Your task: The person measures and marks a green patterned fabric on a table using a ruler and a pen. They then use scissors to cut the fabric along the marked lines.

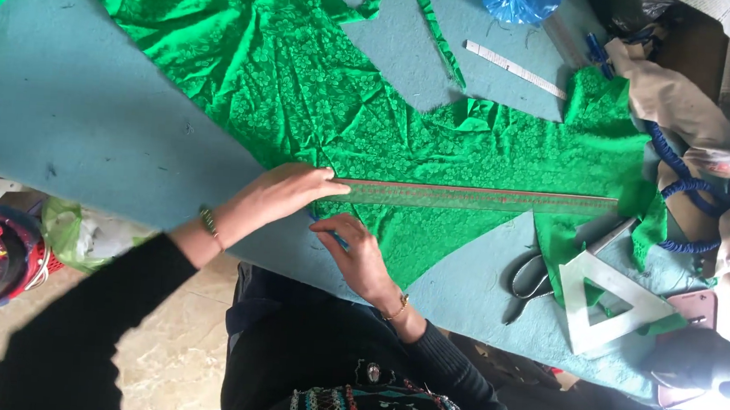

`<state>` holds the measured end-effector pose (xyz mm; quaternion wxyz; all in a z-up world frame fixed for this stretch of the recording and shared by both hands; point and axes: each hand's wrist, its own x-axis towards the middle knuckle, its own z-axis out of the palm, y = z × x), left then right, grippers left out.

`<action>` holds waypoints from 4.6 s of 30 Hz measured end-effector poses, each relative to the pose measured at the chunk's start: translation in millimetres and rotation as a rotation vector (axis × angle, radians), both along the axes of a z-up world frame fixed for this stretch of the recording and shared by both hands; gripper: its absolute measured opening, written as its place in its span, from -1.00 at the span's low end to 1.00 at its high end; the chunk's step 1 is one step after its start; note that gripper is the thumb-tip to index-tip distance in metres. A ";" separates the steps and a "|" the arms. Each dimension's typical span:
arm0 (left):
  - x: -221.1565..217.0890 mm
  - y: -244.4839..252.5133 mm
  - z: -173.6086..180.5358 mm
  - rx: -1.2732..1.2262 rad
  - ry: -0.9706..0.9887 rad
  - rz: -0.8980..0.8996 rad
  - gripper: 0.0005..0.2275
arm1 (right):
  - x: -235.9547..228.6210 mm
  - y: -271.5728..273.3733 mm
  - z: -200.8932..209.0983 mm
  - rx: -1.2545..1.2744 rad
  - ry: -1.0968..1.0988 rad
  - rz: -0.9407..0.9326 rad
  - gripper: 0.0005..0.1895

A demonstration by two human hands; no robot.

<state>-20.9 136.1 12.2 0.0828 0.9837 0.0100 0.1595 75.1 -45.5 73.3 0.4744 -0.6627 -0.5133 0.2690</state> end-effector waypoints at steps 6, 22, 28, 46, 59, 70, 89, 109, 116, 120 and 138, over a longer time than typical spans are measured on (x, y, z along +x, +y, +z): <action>41.4 14.7 15.5 -0.054 0.373 -0.137 -0.62 | -8.2 7.5 -2.4 -0.005 -0.120 -0.028 -0.90; 58.8 11.2 1.8 -0.063 0.476 -0.193 -0.59 | 56.0 -54.3 1.6 -0.182 -0.172 -0.271 -0.86; 85.8 -17.4 -84.2 0.110 0.056 -0.307 -0.77 | 58.0 -69.2 23.5 -0.230 -0.322 -0.439 -0.86; 214.6 -110.1 -31.4 0.107 -0.006 -0.156 -0.74 | 92.6 -91.7 1.3 -0.184 -0.119 -0.602 -0.90; 274.0 -156.2 -66.9 0.258 -0.096 -0.212 -0.71 | 133.4 -121.5 0.3 -0.194 -0.248 -0.920 -0.93; 318.4 -179.1 -83.4 0.096 0.149 -0.263 -0.54 | 177.0 -145.8 -16.3 -0.137 -0.156 -0.990 -0.92; 319.4 -182.2 -84.4 0.061 0.226 -0.252 -0.54 | 203.4 -150.6 -6.2 -0.216 -0.279 -1.090 -0.95; 246.2 -167.3 7.8 -0.158 0.266 0.162 -0.59 | 197.6 -216.7 29.2 -0.280 -0.341 -1.022 -0.68; 253.7 -179.9 15.0 -0.179 0.278 0.338 -0.50 | 234.4 -249.7 41.5 -0.260 -0.360 -0.886 -0.64; 259.0 -185.6 21.9 -0.128 0.324 0.370 -0.52 | 261.7 -284.0 50.1 -0.151 -0.275 -0.852 -0.60; 209.7 -199.9 68.6 -0.549 0.000 0.346 -0.82 | 511.9 -398.9 -17.0 -0.328 -0.598 -0.829 -0.86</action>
